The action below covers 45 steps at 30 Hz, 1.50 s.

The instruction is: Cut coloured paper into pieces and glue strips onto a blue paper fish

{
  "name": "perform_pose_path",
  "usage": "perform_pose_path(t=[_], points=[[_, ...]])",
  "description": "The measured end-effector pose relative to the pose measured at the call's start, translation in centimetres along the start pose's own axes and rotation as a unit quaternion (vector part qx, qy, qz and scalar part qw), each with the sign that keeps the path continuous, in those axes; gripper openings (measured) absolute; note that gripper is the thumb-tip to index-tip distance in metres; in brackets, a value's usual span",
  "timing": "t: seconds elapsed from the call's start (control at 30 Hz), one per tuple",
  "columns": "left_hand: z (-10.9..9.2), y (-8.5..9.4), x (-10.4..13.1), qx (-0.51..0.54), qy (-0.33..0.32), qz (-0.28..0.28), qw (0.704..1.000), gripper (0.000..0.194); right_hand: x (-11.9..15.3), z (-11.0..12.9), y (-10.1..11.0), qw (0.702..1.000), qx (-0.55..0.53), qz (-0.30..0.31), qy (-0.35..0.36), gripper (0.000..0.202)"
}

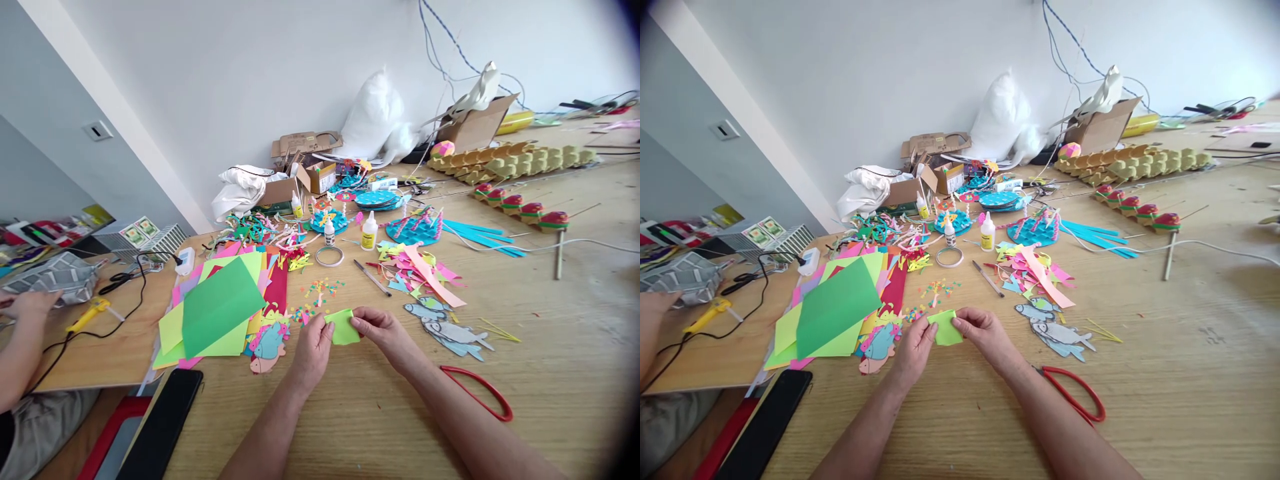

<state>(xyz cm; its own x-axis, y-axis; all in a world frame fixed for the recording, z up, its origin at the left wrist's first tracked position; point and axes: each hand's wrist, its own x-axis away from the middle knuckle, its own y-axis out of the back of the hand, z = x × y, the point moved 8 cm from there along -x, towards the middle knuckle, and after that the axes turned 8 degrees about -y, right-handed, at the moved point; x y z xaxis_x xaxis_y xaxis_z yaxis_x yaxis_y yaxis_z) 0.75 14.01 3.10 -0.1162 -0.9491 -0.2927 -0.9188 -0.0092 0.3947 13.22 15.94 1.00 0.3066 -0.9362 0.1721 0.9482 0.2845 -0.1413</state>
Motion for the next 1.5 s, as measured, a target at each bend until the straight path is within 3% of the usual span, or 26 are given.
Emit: perform_pose_path(t=[0.37, 0.63, 1.1, 1.5], points=[[1.0, -0.6, 0.1, -0.021, 0.021, 0.019, 0.999, 0.027, -0.1, -0.3, 0.1, 1.0, -0.018, -0.014, 0.005, 0.026], [0.8, -0.8, 0.2, 0.003, 0.006, 0.042, 0.999, 0.029, -0.1, -0.7, 0.3, 0.999, -0.017, -0.026, 0.013, 0.03], [0.3, -0.9, 0.3, -0.08, -0.042, 0.05, 0.995, 0.028, -0.2, -0.4, 0.7, 0.998, 0.036, -0.037, 0.033, 0.028], [1.4, -0.6, 0.0, 0.029, 0.03, 0.011, 0.999, 0.029, -0.6, -0.7, 0.0, 0.99, 0.132, -0.012, 0.051, 0.028]])
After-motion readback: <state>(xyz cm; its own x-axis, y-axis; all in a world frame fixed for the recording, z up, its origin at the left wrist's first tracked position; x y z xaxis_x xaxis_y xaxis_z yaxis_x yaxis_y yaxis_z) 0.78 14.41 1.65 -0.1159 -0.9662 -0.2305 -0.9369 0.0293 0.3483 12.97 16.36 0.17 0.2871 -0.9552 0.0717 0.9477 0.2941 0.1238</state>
